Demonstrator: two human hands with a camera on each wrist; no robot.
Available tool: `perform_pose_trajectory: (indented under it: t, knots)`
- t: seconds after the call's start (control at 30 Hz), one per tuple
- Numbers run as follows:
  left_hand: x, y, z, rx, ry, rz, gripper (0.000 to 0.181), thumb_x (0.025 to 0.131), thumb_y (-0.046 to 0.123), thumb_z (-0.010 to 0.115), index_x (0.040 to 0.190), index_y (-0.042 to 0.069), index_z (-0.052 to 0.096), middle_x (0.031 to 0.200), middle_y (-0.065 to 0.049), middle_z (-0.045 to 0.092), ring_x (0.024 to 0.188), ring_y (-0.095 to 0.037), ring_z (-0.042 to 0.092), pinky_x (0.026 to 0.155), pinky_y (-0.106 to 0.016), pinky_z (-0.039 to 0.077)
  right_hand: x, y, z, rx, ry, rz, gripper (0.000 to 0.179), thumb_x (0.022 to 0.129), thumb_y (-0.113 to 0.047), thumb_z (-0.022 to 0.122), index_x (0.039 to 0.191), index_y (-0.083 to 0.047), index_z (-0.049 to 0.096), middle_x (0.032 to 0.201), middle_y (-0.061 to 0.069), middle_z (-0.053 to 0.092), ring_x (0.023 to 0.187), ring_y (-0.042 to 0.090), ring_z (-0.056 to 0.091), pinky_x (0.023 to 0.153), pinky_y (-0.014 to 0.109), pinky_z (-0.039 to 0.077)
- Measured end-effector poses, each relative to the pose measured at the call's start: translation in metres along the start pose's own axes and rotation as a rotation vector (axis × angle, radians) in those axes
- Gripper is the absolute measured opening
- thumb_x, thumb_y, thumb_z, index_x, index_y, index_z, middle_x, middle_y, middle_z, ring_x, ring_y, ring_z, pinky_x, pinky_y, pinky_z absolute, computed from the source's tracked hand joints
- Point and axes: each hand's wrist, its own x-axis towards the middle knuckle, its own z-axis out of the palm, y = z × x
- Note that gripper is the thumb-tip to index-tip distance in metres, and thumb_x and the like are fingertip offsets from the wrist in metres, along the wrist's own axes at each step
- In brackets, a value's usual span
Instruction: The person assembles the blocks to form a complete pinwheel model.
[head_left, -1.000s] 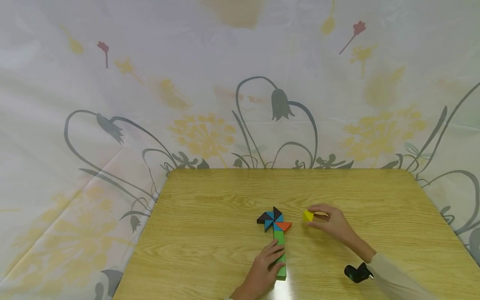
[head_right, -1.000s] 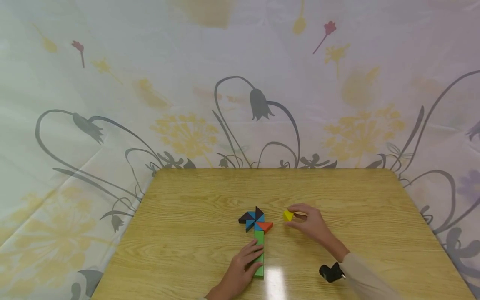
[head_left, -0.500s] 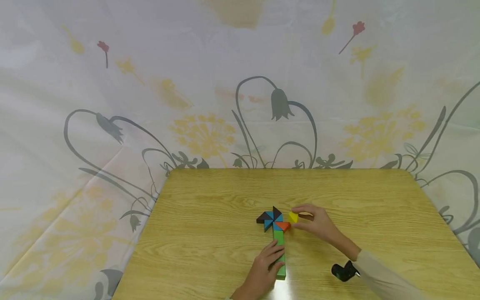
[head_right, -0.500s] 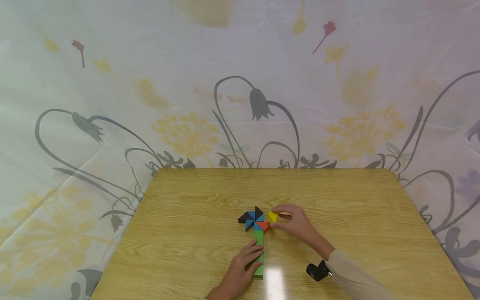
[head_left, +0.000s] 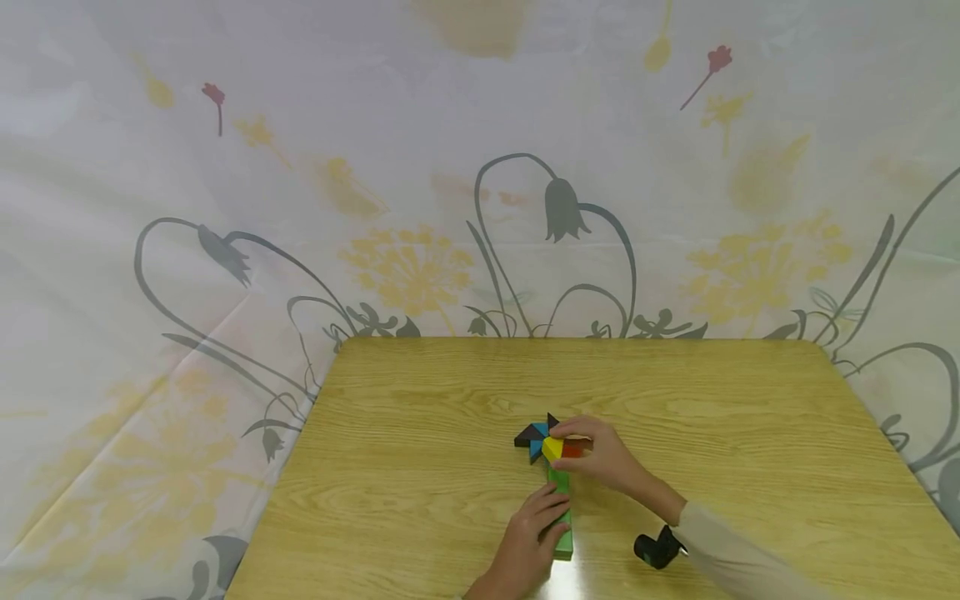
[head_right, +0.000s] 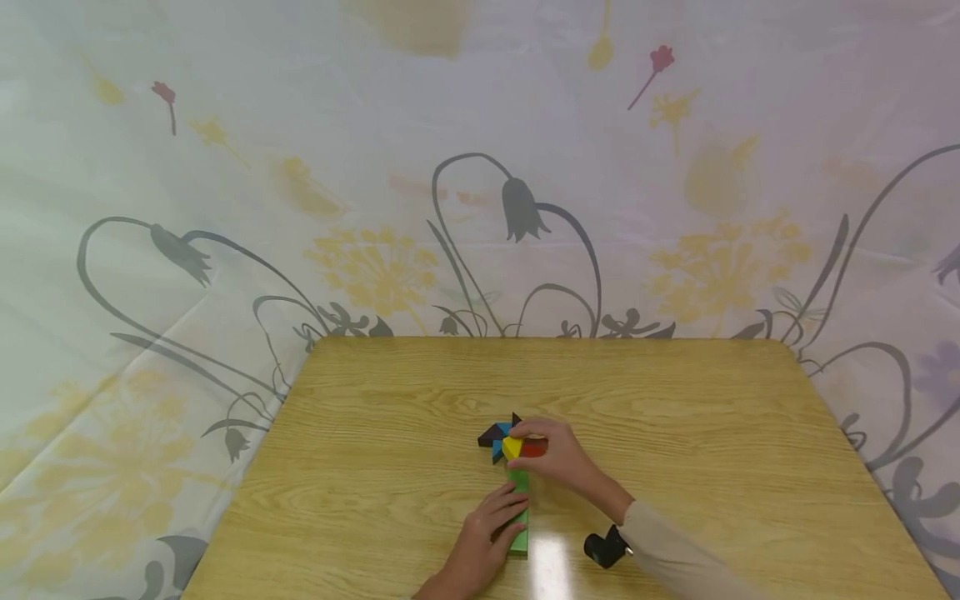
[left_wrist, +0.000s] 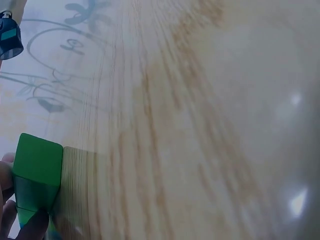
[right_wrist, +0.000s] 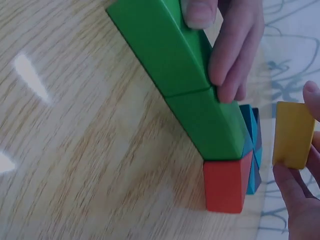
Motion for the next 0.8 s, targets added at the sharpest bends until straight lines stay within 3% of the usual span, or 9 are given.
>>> perform_pose_trajectory:
  t: [0.2, 0.33, 0.47, 0.8]
  knots:
    - [0.0, 0.001, 0.002, -0.008, 0.007, 0.0, 0.027, 0.091, 0.005, 0.061, 0.115, -0.007, 0.063, 0.122, -0.013, 0.062, 0.123, -0.033, 0.05, 0.095, -0.037, 0.048, 0.005, 0.021, 0.012, -0.076, -0.041, -0.028, 0.041, 0.074, -0.013, 0.081, 0.11, 0.002, 0.067, 0.112, 0.015, 0.065, 0.104, 0.034, 0.058, 0.081, 0.047, 0.054]
    - [0.0, 0.002, 0.002, -0.011, 0.001, -0.005, 0.028, 0.092, 0.004, 0.059, 0.117, -0.007, 0.062, 0.122, -0.014, 0.062, 0.123, -0.033, 0.05, 0.096, -0.037, 0.047, 0.007, 0.029, 0.018, -0.071, -0.076, -0.102, 0.04, 0.074, -0.017, 0.081, 0.107, 0.001, 0.068, 0.108, 0.014, 0.066, 0.099, 0.031, 0.061, 0.08, 0.045, 0.054]
    - [-0.001, 0.003, 0.001, -0.008, -0.003, -0.018, 0.028, 0.092, 0.005, 0.059, 0.118, -0.006, 0.062, 0.122, -0.013, 0.062, 0.124, -0.031, 0.05, 0.097, -0.038, 0.046, 0.009, 0.031, 0.022, -0.068, -0.095, -0.145, 0.039, 0.075, -0.015, 0.081, 0.106, 0.004, 0.067, 0.106, 0.014, 0.066, 0.096, 0.029, 0.062, 0.078, 0.043, 0.055]
    - [-0.001, 0.002, 0.0, 0.02, 0.007, -0.014, 0.027, 0.091, 0.006, 0.061, 0.116, -0.005, 0.064, 0.12, -0.011, 0.063, 0.123, -0.027, 0.051, 0.096, -0.038, 0.047, 0.011, 0.026, 0.029, -0.14, -0.132, -0.155, 0.037, 0.073, -0.009, 0.081, 0.105, 0.002, 0.067, 0.105, 0.013, 0.065, 0.094, 0.027, 0.063, 0.077, 0.038, 0.057]
